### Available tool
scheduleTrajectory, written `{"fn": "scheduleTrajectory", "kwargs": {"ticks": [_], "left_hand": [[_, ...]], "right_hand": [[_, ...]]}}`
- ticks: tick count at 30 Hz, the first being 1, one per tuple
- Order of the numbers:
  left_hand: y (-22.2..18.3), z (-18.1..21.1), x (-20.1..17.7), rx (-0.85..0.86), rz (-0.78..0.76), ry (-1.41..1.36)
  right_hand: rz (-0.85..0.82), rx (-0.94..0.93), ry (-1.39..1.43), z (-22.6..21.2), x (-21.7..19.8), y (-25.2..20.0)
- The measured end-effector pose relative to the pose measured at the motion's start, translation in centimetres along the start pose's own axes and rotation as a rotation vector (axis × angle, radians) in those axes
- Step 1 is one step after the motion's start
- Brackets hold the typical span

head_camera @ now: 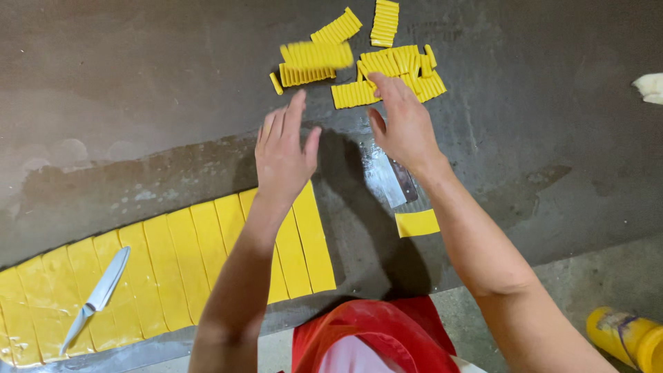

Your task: The person takes dough strips, cuts them into smaller pieces using a dough scraper, and gathers the cut pieces onto a pile.

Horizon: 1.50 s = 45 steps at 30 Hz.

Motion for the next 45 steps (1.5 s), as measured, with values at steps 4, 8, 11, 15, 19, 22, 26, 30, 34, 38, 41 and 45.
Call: {"fn": "scheduleTrajectory", "kwargs": {"ticks": [4, 8, 11, 15, 19, 22, 26, 30, 34, 38, 41, 45], "left_hand": [[-10.0, 0.7, 2.1, -0.417, -0.154, -0.461], [-23.0, 4.7, 5.4, -0.659, -0.313, -0.756], [-29.8, 7.5, 6.8, -1.002, -0.545, -0.832], [-32.4, 9.7, 11.1, -0.843, -0.505, -0.792], [-29.6, 11.5, 18.7, -0.947, -0.48, -0.791], [-27.1, 14.1, 23.9, -1.127, -0.352, -0.711], [-24.5, 17.9, 27.3, -1.346, -0.147, -0.671], [-21.8, 20.9, 25.7, -1.365, -0.267, -0.65], [-22.2, 24.8, 24.7, -0.698, -0.024, -0.375], [-22.6, 24.7, 24.6, -0.632, 0.121, -0.811], [-23.2, 22.7, 23.1, -0.871, 0.068, -0.863], [-24.7, 16.1, 19.2, -1.146, -0.044, -0.782]], "right_hand": [[-0.122, 0.079, -0.103, 2.1, 1.5, -7.2], [-0.324, 0.425, -0.15, 7.3, 1.6, -17.7], [-0.324, 0.581, -0.172, 12.6, 1.3, -21.8], [-0.286, 0.547, -0.26, 16.9, 4.5, -20.2], [-0.295, 0.448, -0.183, 17.2, 9.0, -17.3], [-0.264, 0.353, -0.172, 18.7, 10.7, -15.9], [-0.321, 0.613, 0.331, 23.5, 9.0, -15.8], [-0.351, 0.968, 0.866, 28.9, 0.7, -19.6], [-0.424, 1.162, 0.911, 33.3, -4.9, -26.6], [-0.443, 1.199, 1.154, 31.7, -3.7, -30.6], [-0.391, 1.148, 1.171, 29.7, -3.6, -30.3], [-0.426, 1.143, 1.094, 27.9, -2.8, -29.3]]}}
Point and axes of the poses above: each hand's wrist, its own y-axis towards the middle knuckle, its own x-axis out of the palm, z = x × y, the point moved 1 cm from there along y, towards the middle knuckle, and after that the axes turned 5 degrees about x, right-handed, at the moved point
